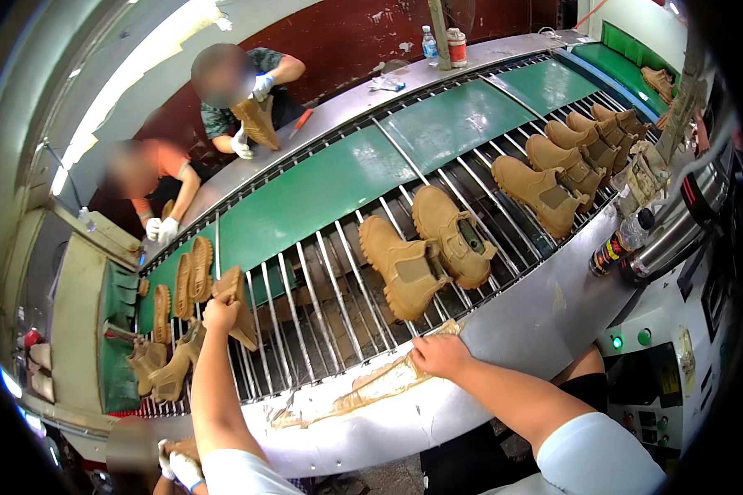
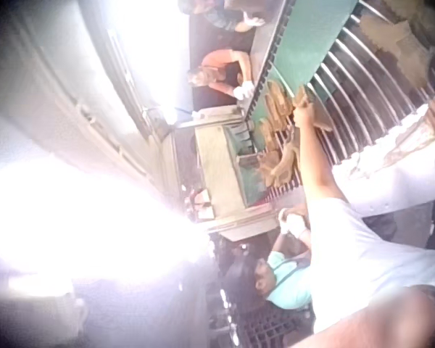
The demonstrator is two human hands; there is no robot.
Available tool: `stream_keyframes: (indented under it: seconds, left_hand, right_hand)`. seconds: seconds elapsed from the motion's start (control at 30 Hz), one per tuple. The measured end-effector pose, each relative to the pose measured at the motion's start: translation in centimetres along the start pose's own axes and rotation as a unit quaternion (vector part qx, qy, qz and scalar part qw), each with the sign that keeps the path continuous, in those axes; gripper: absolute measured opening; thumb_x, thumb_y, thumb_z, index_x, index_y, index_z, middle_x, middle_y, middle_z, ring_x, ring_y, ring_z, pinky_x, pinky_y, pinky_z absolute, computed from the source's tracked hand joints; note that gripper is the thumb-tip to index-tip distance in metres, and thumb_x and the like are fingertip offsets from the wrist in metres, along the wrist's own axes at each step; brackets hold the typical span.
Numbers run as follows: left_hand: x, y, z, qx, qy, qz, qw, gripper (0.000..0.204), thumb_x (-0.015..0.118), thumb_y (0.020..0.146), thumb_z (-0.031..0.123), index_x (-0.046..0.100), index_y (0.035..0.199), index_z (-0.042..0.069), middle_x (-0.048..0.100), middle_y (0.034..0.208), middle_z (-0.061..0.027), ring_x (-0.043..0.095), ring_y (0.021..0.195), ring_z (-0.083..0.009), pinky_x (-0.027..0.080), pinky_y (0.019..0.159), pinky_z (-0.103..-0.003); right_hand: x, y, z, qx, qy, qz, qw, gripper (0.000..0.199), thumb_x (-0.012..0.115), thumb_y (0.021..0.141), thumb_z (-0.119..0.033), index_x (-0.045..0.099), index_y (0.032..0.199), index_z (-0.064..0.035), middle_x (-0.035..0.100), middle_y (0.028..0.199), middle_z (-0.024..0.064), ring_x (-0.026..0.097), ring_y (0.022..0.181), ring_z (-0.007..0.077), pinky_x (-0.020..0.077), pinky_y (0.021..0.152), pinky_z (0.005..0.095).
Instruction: The person places a shoe sole onto a machine, removes a processed shoe from the machine, and places a new shoe onto the machine bed. The person then picks up finished shoes from a conveyor belt, wipes the soles by hand, and places them onto a different conveyor belt section.
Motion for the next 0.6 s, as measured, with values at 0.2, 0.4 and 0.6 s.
stream_keyframes:
  seconds: [0.2,0.4,0.6]
  left_hand:
    - [-3.6,-17.7,-10.7,-0.15,-0.64,-0.2,0.727,0.043,0.053,0.093,0.028,0.053,0.126,0.0,0.061,0.118,-0.015,0.062,0.103,-0.0286,0.049,0.09,-0.041]
    - [4.0,-48.4,-10.3,-0.308,-0.845,-0.16,0.407,0.056,0.034,0.091,0.053,0.05,0.132,0.019,0.054,0.13,-0.0112,0.054,0.112,-0.036,0.046,0.085,-0.058]
    - [8.6,-57.3,-4.8,-0.364,-0.88,-0.157,0.261,0.057,0.043,0.086,0.052,0.048,0.13,0.015,0.05,0.127,-0.0133,0.051,0.11,-0.0385,0.049,0.076,-0.045]
  right_hand:
    - [1.1,-0.4,-0.2,0.036,0.011,-0.036,0.999,0.016,0.052,0.087,-0.026,0.053,0.087,-0.0101,0.063,0.073,0.0123,0.063,0.068,0.0322,0.0505,0.059,0.046]
    - [-2.7,-5.0,-3.1,0.099,0.188,0.01,0.977,0.025,0.064,0.079,-0.022,0.06,0.1,-0.0078,0.063,0.082,0.0115,0.06,0.078,0.0314,0.0465,0.072,0.0438]
    - [-8.2,-21.6,-4.7,0.273,0.354,-0.111,0.888,0.022,0.062,0.081,-0.009,0.06,0.103,-0.0061,0.058,0.071,0.0035,0.057,0.064,0.0151,0.0466,0.062,0.0297]
Point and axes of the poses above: each hand's wrist, its own y-axis towards the middle knuckle, its own x-axis out of the palm, z = x × y, the point moved 2 cm from there along y, towards the middle knuckle
